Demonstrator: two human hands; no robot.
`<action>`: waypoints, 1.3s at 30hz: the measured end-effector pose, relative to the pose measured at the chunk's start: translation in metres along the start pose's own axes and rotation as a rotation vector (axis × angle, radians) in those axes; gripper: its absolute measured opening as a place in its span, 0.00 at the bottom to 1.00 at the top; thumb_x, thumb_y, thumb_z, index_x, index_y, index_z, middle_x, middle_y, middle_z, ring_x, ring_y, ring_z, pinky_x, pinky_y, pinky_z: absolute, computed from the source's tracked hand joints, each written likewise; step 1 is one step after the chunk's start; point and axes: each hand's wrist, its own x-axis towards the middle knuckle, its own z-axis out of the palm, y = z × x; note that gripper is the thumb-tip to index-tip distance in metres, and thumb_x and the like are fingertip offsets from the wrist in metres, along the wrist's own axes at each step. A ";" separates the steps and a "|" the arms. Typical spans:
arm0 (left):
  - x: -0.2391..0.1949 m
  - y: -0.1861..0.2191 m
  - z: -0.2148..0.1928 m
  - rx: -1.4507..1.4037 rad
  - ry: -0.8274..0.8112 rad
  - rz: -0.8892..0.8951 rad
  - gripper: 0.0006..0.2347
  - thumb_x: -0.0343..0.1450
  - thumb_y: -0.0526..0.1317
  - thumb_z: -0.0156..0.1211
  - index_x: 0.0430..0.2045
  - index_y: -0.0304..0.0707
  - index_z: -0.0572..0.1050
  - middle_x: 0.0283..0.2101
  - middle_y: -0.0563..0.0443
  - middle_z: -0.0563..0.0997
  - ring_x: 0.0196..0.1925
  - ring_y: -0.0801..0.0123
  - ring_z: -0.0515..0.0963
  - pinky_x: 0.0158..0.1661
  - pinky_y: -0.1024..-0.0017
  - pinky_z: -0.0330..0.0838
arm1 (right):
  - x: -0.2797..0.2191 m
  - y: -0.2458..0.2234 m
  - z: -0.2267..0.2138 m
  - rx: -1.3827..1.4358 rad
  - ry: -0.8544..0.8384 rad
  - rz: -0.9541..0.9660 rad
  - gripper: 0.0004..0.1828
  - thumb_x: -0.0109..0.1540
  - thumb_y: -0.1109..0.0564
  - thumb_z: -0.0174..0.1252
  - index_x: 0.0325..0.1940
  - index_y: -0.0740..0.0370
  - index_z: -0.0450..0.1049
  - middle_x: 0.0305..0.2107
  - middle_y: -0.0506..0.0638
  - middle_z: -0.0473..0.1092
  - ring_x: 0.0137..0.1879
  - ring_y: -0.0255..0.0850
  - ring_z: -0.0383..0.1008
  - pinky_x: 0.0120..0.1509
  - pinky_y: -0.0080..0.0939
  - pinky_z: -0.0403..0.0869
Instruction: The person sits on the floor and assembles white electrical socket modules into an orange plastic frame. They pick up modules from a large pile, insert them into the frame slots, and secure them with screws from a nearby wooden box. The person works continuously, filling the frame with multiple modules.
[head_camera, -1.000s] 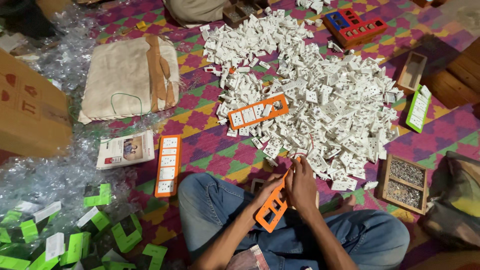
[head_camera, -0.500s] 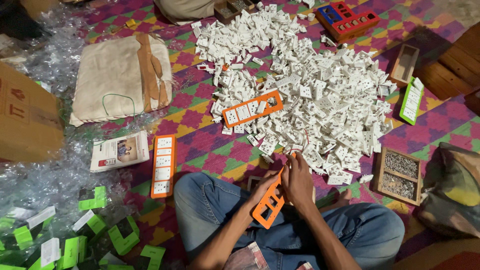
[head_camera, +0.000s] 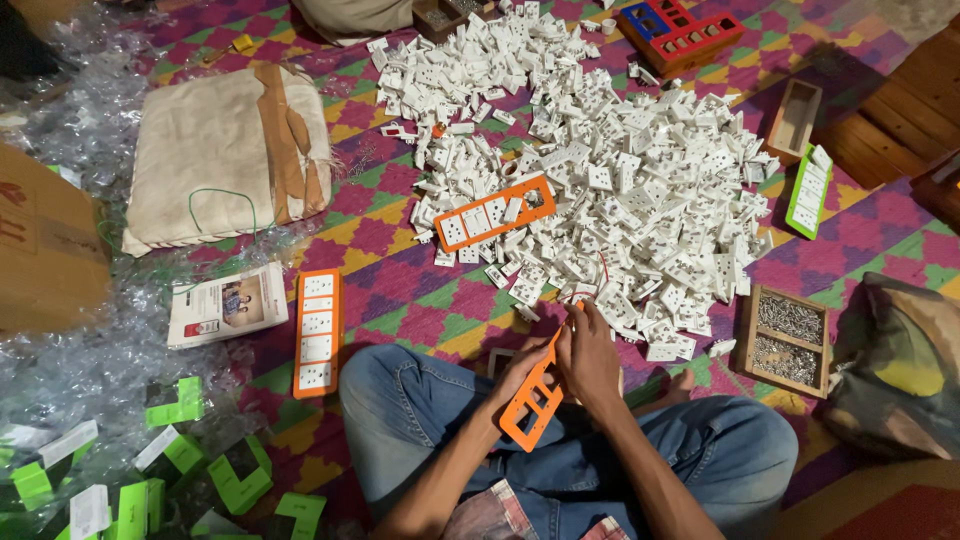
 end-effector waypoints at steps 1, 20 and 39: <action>-0.001 0.002 0.003 -0.031 -0.010 -0.002 0.19 0.78 0.43 0.50 0.65 0.43 0.65 0.47 0.55 0.78 0.32 0.80 0.78 0.26 0.79 0.75 | 0.000 0.000 0.000 0.004 0.004 0.008 0.25 0.66 0.47 0.47 0.65 0.57 0.67 0.65 0.66 0.61 0.67 0.64 0.65 0.66 0.57 0.70; 0.003 -0.004 -0.004 -0.113 -0.025 -0.012 0.20 0.77 0.42 0.50 0.66 0.41 0.64 0.56 0.48 0.76 0.49 0.67 0.84 0.44 0.68 0.83 | 0.002 0.013 0.001 0.039 0.000 -0.099 0.24 0.66 0.52 0.48 0.67 0.57 0.66 0.67 0.67 0.60 0.69 0.65 0.63 0.65 0.58 0.68; -0.001 -0.002 -0.002 -0.115 0.011 0.000 0.16 0.77 0.42 0.52 0.59 0.39 0.67 0.49 0.50 0.77 0.41 0.70 0.83 0.38 0.71 0.80 | 0.001 0.009 -0.003 0.018 0.006 -0.086 0.26 0.64 0.50 0.50 0.66 0.58 0.66 0.66 0.68 0.60 0.68 0.65 0.63 0.65 0.59 0.69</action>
